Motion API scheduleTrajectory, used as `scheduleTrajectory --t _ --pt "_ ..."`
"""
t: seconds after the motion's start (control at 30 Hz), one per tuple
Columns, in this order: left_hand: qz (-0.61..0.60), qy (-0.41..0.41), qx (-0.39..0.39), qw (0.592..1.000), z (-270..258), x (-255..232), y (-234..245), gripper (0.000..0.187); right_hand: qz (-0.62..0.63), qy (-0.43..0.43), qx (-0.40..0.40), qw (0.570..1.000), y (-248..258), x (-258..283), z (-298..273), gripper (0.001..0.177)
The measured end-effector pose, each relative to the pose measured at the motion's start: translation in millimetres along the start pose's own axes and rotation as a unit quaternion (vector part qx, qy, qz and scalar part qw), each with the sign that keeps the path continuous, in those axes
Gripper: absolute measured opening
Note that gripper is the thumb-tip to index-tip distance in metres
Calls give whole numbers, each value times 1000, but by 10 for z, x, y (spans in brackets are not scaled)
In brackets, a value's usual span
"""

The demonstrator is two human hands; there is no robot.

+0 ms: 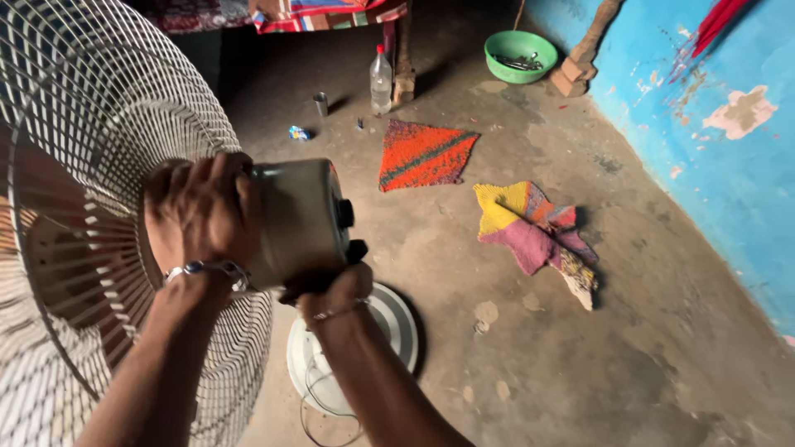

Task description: The person wipes the front grille, motor housing, fan blades, and stand of a standing electric fan using a dark cloth. The cleaning proceeds from the top grille down to the base, with repeated wiping motions on each component.

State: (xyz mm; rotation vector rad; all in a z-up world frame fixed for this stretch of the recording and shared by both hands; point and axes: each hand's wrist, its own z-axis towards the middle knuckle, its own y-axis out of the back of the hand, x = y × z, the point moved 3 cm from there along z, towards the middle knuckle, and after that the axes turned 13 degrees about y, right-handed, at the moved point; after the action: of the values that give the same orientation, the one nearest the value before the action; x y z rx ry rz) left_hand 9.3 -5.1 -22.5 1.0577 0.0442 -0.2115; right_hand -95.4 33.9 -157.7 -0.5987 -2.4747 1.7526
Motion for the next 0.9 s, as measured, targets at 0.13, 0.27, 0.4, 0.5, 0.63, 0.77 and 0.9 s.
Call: scheduleTrajectory --t 0.13,0.27,0.4,0.5,0.63,0.77,0.9 --pt "-71 -20 -27 997 -3 13 -71 34 -79 42 -15 996 -113 -71 -410 39" --pt "-76 -24 46 996 144 184 -123 37 -181 75 -21 980 -146 -109 -846 38" --pt "-100 -9 117 988 303 265 -199 40 -363 195 25 911 -482 196 -1154 39" --pt "-27 -91 130 987 356 218 -187 42 -569 351 158 727 -891 291 -1129 41" --pt "-127 130 248 952 423 270 -153 61 -751 534 342 184 -1121 36 -1167 37" --pt "-162 154 254 941 469 262 -132 70 -747 513 395 152 -1178 -143 -905 53" --pt "-119 99 201 967 453 255 -201 69 -857 342 371 99 -1304 -367 -172 35"
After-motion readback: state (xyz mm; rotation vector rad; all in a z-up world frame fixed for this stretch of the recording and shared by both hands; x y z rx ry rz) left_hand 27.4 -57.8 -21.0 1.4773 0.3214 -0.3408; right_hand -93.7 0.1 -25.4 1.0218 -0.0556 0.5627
